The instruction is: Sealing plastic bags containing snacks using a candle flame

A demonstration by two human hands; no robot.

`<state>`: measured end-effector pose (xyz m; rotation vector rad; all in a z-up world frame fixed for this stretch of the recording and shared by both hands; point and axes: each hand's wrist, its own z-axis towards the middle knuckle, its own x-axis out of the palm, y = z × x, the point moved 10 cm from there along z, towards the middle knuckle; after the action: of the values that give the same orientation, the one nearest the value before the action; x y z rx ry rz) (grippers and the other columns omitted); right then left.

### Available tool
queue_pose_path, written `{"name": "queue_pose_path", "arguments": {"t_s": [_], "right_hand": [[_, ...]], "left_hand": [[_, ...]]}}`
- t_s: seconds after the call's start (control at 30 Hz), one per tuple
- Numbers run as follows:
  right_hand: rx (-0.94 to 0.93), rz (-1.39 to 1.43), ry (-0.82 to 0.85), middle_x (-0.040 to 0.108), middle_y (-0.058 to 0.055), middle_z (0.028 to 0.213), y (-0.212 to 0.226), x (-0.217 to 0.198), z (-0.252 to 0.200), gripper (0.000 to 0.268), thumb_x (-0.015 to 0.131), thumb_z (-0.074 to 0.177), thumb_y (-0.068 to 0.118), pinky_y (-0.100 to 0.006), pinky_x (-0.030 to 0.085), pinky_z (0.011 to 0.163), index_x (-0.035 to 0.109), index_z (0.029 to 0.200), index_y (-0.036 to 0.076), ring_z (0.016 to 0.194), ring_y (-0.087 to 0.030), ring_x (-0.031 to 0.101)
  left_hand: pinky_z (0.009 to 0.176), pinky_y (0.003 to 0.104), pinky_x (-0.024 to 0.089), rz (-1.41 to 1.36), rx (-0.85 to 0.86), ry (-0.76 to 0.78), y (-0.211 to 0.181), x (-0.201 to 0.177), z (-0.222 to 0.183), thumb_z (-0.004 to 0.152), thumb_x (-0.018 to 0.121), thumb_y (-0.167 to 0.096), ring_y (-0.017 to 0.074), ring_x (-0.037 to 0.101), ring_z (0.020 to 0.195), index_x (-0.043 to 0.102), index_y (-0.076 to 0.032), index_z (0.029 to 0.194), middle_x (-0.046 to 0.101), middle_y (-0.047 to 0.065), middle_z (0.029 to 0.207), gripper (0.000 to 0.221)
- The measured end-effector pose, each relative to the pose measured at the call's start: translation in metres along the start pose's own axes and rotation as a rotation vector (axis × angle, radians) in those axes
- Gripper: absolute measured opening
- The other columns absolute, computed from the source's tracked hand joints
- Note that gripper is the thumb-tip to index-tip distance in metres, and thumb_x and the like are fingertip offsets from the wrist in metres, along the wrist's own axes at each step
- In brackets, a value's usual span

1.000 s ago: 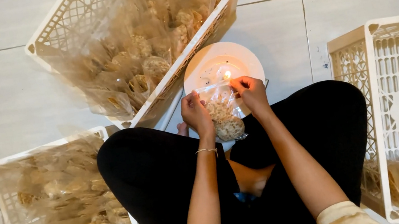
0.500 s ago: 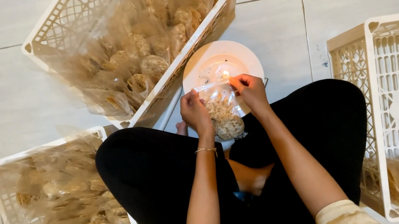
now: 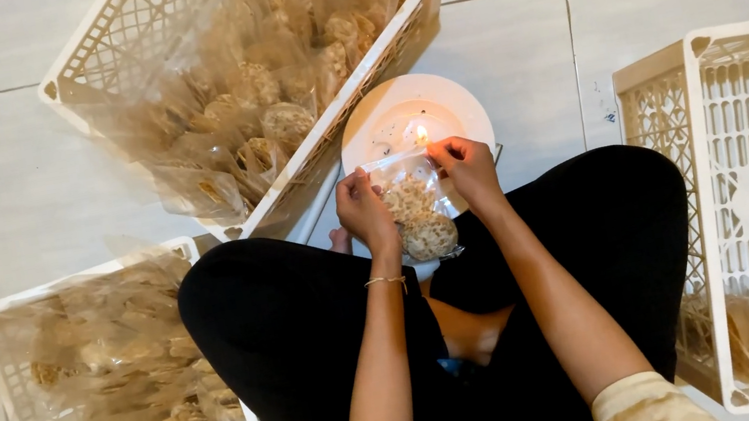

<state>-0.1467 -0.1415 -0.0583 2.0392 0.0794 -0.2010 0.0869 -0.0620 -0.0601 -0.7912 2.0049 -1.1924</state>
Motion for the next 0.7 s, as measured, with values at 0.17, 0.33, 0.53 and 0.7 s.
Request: {"name": "queue_pose_path", "arguments": {"t_s": [0.17, 0.33, 0.53, 0.7], "right_hand": [[0.003, -0.006, 0.009, 0.073, -0.008, 0.077, 0.006, -0.001, -0.004, 0.016, 0.075, 0.093, 0.026, -0.026, 0.056, 0.069, 0.079, 0.088, 0.011, 0.069, -0.014, 0.066], [0.011, -0.012, 0.006, 0.072, -0.006, 0.076, -0.001, 0.001, 0.0, 0.016, 0.077, 0.091, 0.027, -0.025, 0.056, 0.068, 0.079, 0.087, 0.012, 0.068, -0.013, 0.066], [0.015, -0.01, 0.027, 0.072, -0.005, 0.077, 0.004, 0.002, -0.006, 0.018, 0.076, 0.092, 0.031, -0.025, 0.056, 0.069, 0.079, 0.088, 0.013, 0.069, -0.013, 0.066], [0.013, 0.0, 0.055, 0.072, -0.006, 0.079, 0.004, 0.006, -0.006, 0.019, 0.077, 0.093, 0.03, -0.026, 0.057, 0.072, 0.08, 0.089, 0.012, 0.07, -0.014, 0.067]], "left_hand": [[0.058, 0.024, 0.052, 0.04, 0.001, -0.009, -0.005, -0.003, -0.004, 0.09, 0.07, -0.03, 0.0104, 0.064, 0.056, 0.075, -0.018, 0.09, 0.07, 0.003, 0.062, 0.013], [0.058, 0.023, 0.052, -0.007, -0.016, -0.017, 0.0, -0.002, -0.004, 0.091, 0.069, -0.025, 0.0095, 0.064, 0.057, 0.074, -0.015, 0.09, 0.071, 0.005, 0.065, 0.012], [0.059, 0.022, 0.05, 0.012, 0.011, -0.03, -0.012, -0.006, -0.009, 0.09, 0.07, -0.029, 0.0093, 0.062, 0.057, 0.074, -0.017, 0.089, 0.067, 0.003, 0.058, 0.013], [0.058, 0.023, 0.051, 0.028, 0.005, -0.047, -0.003, -0.008, -0.002, 0.09, 0.07, -0.031, 0.0096, 0.064, 0.056, 0.074, -0.017, 0.088, 0.066, 0.002, 0.057, 0.014]]}}
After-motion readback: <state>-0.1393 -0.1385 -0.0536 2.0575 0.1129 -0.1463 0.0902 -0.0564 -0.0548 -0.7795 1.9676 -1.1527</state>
